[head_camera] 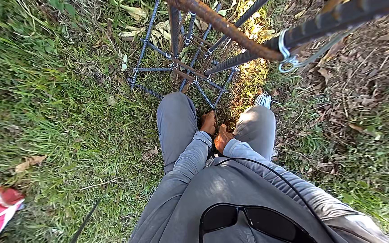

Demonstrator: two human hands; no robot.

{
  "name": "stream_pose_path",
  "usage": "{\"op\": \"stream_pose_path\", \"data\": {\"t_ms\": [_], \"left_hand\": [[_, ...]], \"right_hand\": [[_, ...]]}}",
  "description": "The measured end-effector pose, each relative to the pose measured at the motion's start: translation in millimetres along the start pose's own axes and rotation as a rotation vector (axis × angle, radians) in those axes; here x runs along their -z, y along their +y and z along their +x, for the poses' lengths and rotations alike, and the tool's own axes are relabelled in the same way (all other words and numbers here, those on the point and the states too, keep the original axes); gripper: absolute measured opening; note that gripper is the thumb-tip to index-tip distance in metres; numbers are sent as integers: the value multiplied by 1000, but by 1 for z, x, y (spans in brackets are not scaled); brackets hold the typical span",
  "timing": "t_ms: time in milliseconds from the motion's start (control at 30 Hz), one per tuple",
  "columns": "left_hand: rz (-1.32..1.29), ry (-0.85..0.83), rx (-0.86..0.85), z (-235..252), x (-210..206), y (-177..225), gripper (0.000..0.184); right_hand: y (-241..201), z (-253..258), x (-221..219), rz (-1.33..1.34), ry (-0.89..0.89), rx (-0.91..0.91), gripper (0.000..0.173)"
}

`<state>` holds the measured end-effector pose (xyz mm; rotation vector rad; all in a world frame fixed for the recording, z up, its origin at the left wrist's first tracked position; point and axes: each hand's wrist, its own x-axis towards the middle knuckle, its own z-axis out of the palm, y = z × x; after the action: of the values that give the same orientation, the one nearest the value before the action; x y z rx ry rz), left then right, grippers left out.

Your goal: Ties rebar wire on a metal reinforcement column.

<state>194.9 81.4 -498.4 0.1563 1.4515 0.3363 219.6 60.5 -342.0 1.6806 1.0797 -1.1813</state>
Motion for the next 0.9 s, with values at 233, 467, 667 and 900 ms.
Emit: {"op": "stream_pose_path", "data": {"t_ms": [233,467,667,900], "left_hand": [[-11,2,38,1,0,2,37],[63,20,19,7,1,-4,41],[295,29,-104,10,8,-11,48],[382,142,-201,28,-1,-8,25]], "right_hand": [[-7,3,-9,35,-63,-91,93],[-11,-7,-5,95,-68,-79,89],[-11,-14,-2,85,-72,1,69],[-6,31,-41,170,33,-24,75]]}}
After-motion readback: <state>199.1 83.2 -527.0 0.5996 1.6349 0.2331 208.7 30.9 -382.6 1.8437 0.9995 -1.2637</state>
